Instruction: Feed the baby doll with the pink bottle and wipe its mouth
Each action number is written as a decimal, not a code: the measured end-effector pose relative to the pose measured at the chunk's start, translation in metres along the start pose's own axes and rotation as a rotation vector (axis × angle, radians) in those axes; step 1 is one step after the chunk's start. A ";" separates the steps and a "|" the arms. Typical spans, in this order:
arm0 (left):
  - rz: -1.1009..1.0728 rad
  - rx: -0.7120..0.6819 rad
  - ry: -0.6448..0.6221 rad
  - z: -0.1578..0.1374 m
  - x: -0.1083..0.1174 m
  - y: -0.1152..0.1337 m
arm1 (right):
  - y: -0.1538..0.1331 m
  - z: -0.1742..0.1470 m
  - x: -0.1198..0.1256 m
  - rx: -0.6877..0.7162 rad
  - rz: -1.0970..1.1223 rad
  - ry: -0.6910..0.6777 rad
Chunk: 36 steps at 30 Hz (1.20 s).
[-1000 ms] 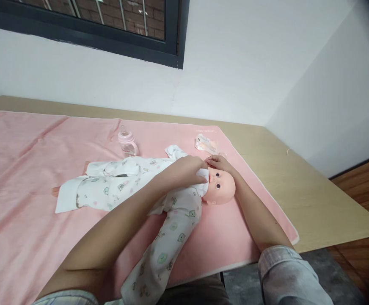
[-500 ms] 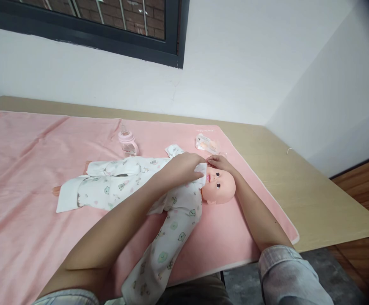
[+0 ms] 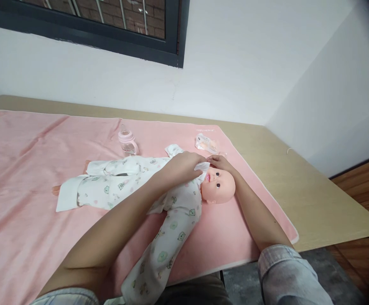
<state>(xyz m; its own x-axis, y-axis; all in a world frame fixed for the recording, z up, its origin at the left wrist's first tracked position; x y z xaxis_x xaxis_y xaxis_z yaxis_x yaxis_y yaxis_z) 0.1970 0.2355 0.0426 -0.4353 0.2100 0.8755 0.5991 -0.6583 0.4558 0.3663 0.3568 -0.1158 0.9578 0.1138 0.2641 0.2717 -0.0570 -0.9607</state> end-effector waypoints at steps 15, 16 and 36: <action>-0.029 -0.033 0.029 0.004 -0.003 -0.001 | 0.005 0.003 0.002 -0.007 0.045 0.020; -0.035 -0.037 0.033 0.004 -0.003 -0.001 | 0.005 0.003 0.002 -0.008 0.044 0.024; -0.164 0.002 -0.107 -0.005 -0.015 0.008 | -0.004 -0.004 0.000 0.028 -0.056 0.005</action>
<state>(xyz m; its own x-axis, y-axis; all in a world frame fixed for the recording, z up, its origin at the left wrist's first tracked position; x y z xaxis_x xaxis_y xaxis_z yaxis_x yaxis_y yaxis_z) 0.2051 0.2240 0.0318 -0.4528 0.3900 0.8018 0.5274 -0.6079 0.5935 0.3653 0.3535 -0.1118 0.9417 0.1115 0.3176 0.3219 -0.0233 -0.9465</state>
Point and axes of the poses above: each hand's wrist, its own z-axis towards the middle knuckle, its own x-axis out of the back of the hand, y = z × x, the point moved 10 cm from there along z, towards the middle knuckle, and after that the axes turned 2 degrees about y, right-handed, at the moved point
